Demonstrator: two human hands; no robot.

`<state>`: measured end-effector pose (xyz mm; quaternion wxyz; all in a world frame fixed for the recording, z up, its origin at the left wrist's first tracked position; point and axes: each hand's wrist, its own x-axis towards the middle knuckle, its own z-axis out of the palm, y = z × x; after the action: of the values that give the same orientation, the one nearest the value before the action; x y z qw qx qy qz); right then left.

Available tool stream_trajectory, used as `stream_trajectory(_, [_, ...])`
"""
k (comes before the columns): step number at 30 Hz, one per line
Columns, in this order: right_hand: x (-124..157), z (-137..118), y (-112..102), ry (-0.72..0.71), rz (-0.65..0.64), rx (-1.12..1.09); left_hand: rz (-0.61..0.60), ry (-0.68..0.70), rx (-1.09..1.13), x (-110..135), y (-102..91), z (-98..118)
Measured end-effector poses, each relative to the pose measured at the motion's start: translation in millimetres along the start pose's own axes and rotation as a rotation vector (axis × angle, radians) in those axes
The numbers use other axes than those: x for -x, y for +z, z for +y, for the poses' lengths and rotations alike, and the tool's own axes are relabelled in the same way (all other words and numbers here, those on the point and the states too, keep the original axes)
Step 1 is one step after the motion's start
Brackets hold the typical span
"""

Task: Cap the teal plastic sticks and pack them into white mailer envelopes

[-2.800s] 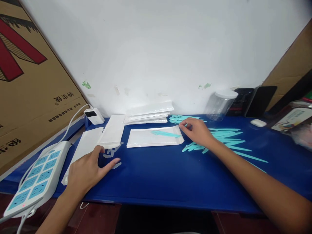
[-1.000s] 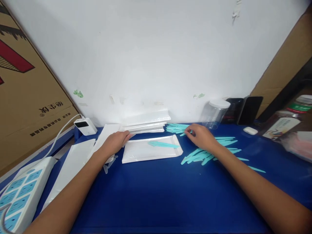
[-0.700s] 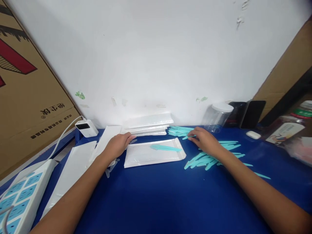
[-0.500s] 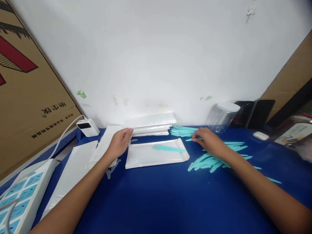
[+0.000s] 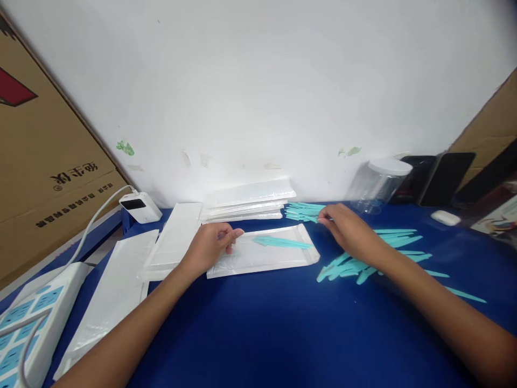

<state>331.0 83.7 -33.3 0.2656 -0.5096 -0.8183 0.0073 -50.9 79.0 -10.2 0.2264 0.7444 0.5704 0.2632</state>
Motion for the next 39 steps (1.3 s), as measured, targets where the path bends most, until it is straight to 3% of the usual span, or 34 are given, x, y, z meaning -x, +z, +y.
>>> stream_trajectory(5, [2.2,-17.1,-1.5,0.011,-0.011,-0.020,0.004,0.119,-0.212,3.0,-14.6,3.3])
stream_trajectory(9, [2.5,-21.3,-5.0,0.108,-0.002,-0.057,-0.096,0.139,-0.219,5.2,-25.5,7.2])
stream_trajectory(16, [5.1,-33.3,-9.8,0.147,-0.013,-0.032,-0.318,0.173,-0.211,7.2,-16.1,10.1])
stream_trajectory(23, [5.2,-36.3,-8.0,0.161,-0.030,-0.102,-0.226,0.165,-0.283,10.2,-5.1,9.7])
stream_trajectory(26, [4.4,-38.2,-7.6,0.151,-0.014,-0.158,-0.169,0.161,-0.215,12.1,-1.9,12.4])
stream_trajectory(31, [6.6,-50.0,-5.6,0.113,-0.013,-0.223,-0.185,0.168,-0.086,16.7,1.8,19.2])
stream_trajectory(39, [15.9,-79.9,-5.1,0.070,-0.015,-0.398,-0.229,0.009,0.497,20.3,7.4,33.5])
